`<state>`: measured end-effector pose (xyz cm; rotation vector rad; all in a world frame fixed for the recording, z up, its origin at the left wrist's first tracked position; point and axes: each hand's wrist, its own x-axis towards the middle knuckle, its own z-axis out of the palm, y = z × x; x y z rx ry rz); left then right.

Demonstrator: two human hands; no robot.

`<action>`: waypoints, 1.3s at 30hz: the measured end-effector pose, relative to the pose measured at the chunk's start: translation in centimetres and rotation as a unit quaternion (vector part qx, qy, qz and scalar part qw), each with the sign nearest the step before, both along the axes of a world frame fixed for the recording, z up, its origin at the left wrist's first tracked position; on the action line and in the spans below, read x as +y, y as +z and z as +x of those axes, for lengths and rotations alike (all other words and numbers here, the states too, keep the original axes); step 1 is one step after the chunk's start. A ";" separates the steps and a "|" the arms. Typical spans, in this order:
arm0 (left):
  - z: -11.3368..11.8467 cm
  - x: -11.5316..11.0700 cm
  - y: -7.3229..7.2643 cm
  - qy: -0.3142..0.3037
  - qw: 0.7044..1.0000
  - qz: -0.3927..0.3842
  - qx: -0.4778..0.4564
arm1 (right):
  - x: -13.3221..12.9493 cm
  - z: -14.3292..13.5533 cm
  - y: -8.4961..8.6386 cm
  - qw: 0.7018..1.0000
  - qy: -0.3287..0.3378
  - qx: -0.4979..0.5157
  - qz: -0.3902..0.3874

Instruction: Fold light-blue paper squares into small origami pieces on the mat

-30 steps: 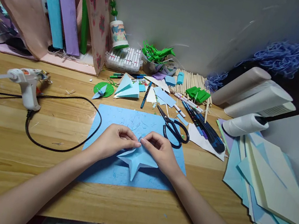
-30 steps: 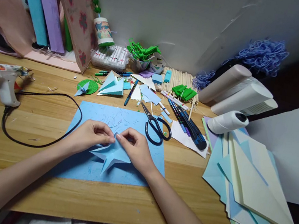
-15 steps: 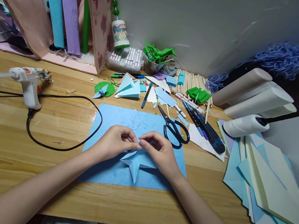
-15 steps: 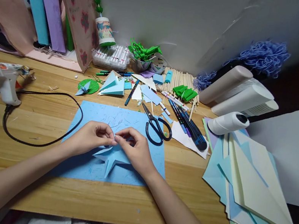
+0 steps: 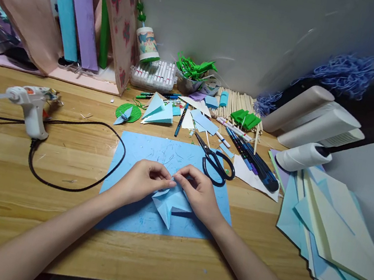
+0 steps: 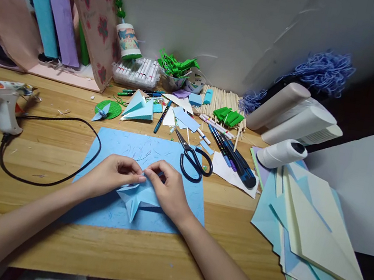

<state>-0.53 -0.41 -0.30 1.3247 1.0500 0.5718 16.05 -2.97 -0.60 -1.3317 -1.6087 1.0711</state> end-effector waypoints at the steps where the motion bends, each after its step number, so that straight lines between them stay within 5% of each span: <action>1: 0.0 0.0 0.1 0.000 1.000 -0.002 0.000 | 0.0 0.1 0.1 1.000 0.007 -0.010 0.013; 11: 0.0 -0.1 0.5 -0.025 0.999 0.015 0.017 | 0.3 0.7 0.6 0.988 0.084 -0.072 0.110; 26: -0.3 -0.2 0.6 -0.055 0.995 0.058 0.058 | 0.2 0.6 0.6 0.993 0.080 -0.070 0.051; 35: -0.9 0.5 0.9 -0.109 0.992 -0.011 0.066 | 0.0 0.4 0.6 0.992 0.084 -0.072 0.057; 39: -1.0 0.6 0.9 -0.085 0.994 -0.048 0.051 | 0.1 0.3 0.4 0.995 0.080 -0.050 0.019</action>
